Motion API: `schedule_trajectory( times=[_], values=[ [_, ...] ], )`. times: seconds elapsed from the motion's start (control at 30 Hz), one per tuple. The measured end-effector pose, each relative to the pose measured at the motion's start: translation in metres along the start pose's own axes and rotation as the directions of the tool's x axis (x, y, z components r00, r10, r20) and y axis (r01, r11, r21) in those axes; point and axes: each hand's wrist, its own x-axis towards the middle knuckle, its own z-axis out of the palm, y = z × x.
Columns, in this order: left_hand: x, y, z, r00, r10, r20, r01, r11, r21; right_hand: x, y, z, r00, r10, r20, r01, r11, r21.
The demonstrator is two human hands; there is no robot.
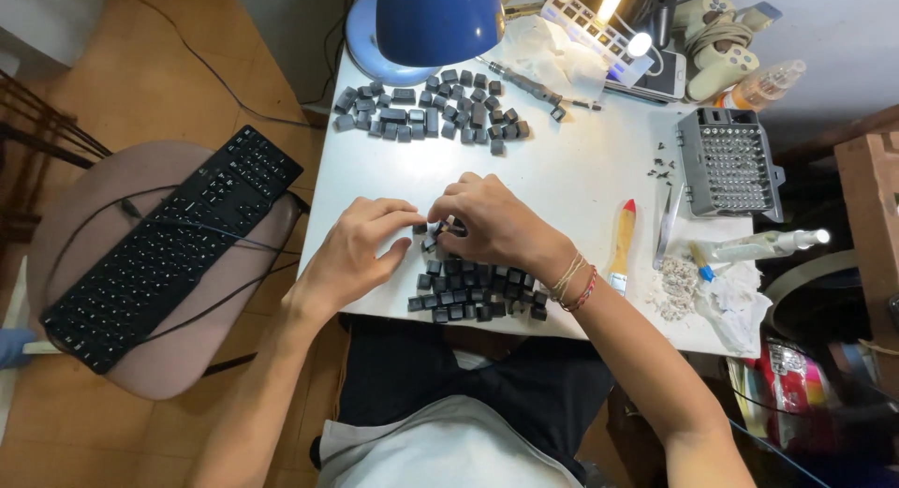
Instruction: The person is manually installing keycaps onto a mechanical keyboard base by picking them from a pile and pressing them onto the switches.
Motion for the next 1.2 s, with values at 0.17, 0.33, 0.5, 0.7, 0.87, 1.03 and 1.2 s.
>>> schedule_trajectory(
  times=[0.17,0.33,0.5,0.7,0.87,1.03,1.2],
  values=[
    [0.0,-0.018,0.02,0.997,0.011,-0.07,-0.005,0.996,0.09,0.005,0.007,0.01,0.998,0.045,-0.049,-0.04,0.995,0.089],
    [0.016,-0.02,0.029,0.995,0.015,-0.1,-0.001,0.989,0.147,0.004,0.044,0.023,0.956,0.107,-0.272,-0.023,0.956,0.294],
    [0.047,-0.017,0.037,0.994,0.062,-0.095,-0.041,0.978,0.205,-0.022,0.077,-0.005,0.878,0.288,-0.381,-0.2,0.946,0.254],
    [0.091,-0.007,0.044,0.988,0.151,0.016,-0.149,0.939,0.311,-0.034,0.126,-0.009,0.833,0.426,-0.354,-0.382,0.904,0.191],
    [0.115,-0.006,0.062,0.966,0.248,0.07,-0.256,0.887,0.386,-0.024,0.146,-0.01,0.834,0.432,-0.343,-0.39,0.902,0.188],
    [0.132,0.001,0.075,0.947,0.303,0.103,-0.317,0.844,0.432,-0.01,0.169,-0.015,0.846,0.377,-0.377,-0.317,0.924,0.214],
    [0.138,0.015,0.075,0.935,0.328,0.135,-0.354,0.874,0.333,0.01,0.181,-0.021,0.863,0.336,-0.378,-0.287,0.941,0.182]
  ],
)
